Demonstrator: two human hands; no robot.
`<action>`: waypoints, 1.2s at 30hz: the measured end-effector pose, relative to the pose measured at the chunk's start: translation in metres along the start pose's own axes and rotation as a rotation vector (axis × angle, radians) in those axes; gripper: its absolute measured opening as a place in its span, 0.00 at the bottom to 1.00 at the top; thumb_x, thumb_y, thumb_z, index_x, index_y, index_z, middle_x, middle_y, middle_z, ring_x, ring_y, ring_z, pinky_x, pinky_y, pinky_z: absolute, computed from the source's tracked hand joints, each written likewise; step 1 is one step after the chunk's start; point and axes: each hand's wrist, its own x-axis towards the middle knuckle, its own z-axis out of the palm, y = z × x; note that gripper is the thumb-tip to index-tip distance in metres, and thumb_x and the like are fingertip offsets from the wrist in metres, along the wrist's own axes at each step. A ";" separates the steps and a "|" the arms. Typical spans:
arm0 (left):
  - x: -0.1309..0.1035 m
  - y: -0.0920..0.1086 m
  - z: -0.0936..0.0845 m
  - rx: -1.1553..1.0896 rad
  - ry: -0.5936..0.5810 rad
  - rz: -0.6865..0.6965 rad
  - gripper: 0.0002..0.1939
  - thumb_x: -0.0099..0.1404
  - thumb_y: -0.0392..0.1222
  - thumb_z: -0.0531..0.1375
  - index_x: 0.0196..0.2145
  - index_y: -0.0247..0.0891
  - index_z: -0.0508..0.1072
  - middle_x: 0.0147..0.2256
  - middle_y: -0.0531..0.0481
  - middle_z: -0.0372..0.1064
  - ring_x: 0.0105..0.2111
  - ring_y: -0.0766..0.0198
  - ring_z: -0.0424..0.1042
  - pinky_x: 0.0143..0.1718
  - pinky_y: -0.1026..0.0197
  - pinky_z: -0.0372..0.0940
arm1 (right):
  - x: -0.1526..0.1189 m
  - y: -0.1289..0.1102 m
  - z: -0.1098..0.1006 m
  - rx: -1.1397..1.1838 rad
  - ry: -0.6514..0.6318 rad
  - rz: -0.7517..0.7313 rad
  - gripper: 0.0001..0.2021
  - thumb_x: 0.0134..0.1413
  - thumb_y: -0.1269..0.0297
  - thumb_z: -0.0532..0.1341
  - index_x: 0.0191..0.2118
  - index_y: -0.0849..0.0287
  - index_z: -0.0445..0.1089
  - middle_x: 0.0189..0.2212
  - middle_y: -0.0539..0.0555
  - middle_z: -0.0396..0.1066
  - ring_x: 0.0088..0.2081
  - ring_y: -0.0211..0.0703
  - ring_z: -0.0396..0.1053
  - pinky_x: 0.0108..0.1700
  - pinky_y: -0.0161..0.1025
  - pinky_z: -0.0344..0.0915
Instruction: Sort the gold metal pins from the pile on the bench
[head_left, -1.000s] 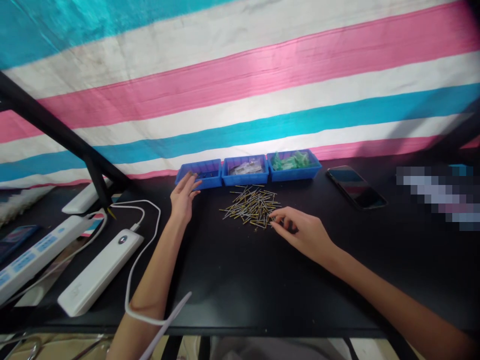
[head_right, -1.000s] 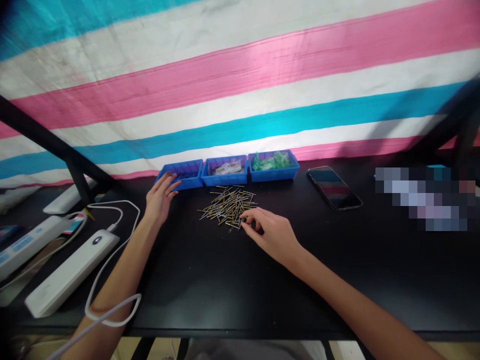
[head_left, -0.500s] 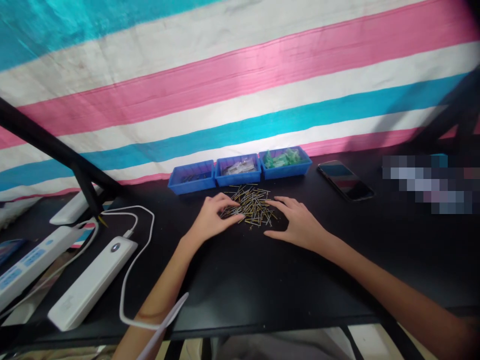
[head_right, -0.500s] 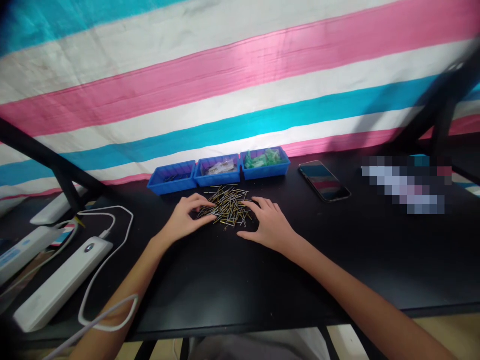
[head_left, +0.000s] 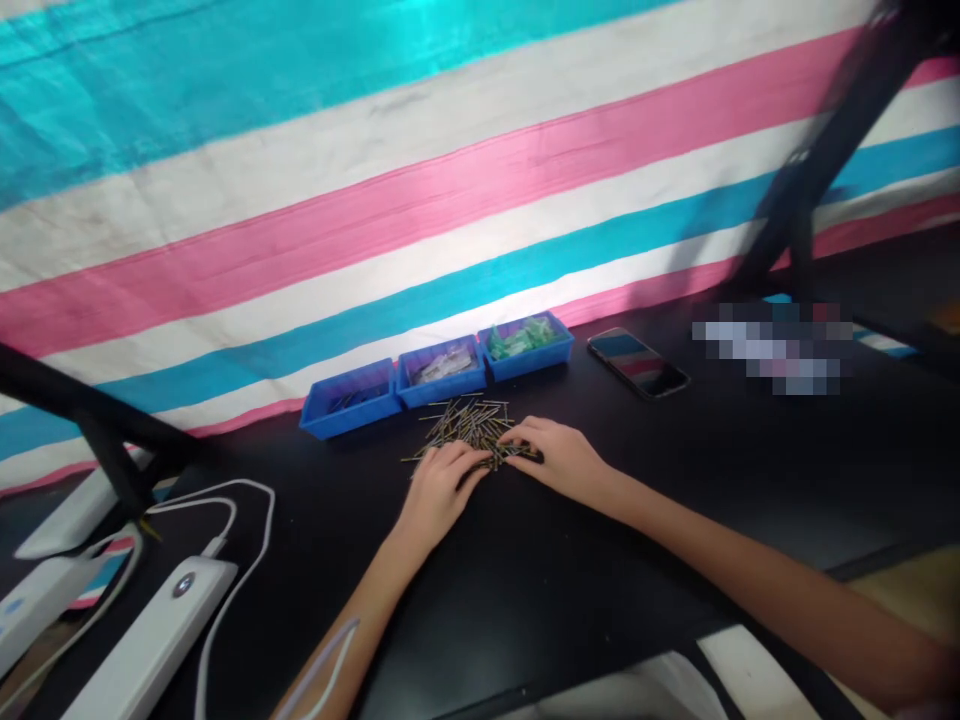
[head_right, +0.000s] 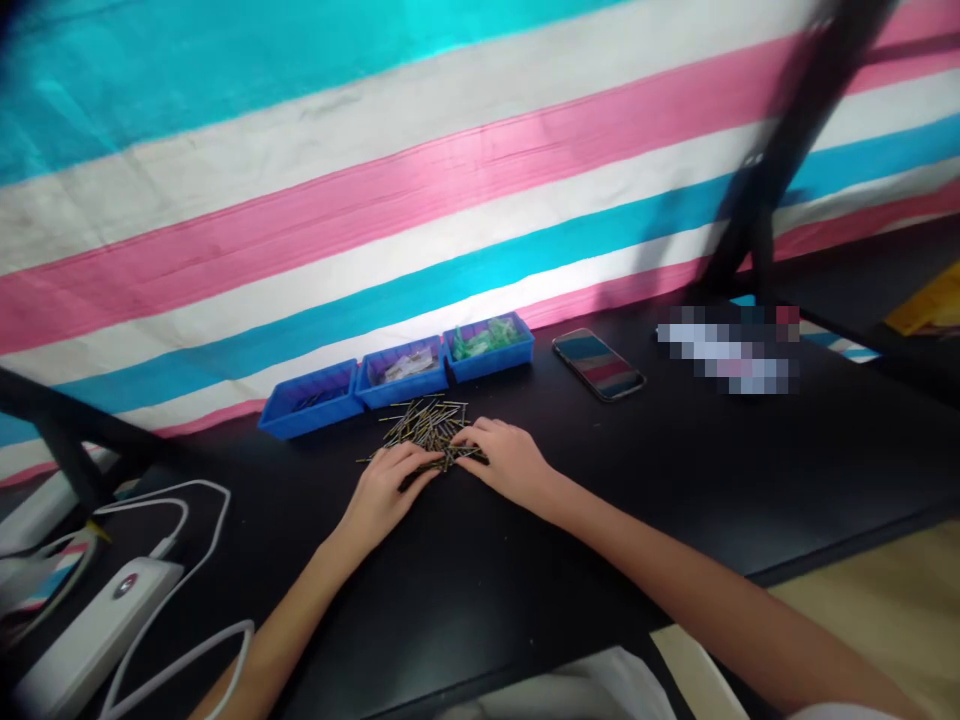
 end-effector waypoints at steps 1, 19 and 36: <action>0.000 -0.002 0.001 0.001 0.025 -0.001 0.11 0.65 0.40 0.53 0.44 0.42 0.70 0.37 0.50 0.70 0.37 0.62 0.68 0.38 0.60 0.58 | 0.000 -0.002 -0.001 0.013 -0.003 0.002 0.08 0.54 0.65 0.59 0.41 0.56 0.70 0.36 0.51 0.70 0.36 0.39 0.68 0.37 0.34 0.62; 0.001 0.024 0.004 -0.307 0.252 -0.167 0.09 0.60 0.43 0.58 0.38 0.41 0.73 0.34 0.50 0.68 0.28 0.65 0.66 0.31 0.63 0.63 | -0.004 -0.023 -0.011 0.170 0.188 0.005 0.10 0.59 0.63 0.55 0.42 0.52 0.73 0.37 0.51 0.68 0.35 0.35 0.68 0.36 0.30 0.63; 0.002 0.028 0.000 -0.616 0.344 -0.346 0.06 0.58 0.44 0.61 0.30 0.40 0.76 0.29 0.50 0.66 0.24 0.67 0.61 0.24 0.63 0.57 | -0.006 -0.024 -0.012 0.207 0.227 0.048 0.06 0.55 0.62 0.58 0.34 0.51 0.73 0.31 0.48 0.70 0.23 0.33 0.63 0.26 0.31 0.58</action>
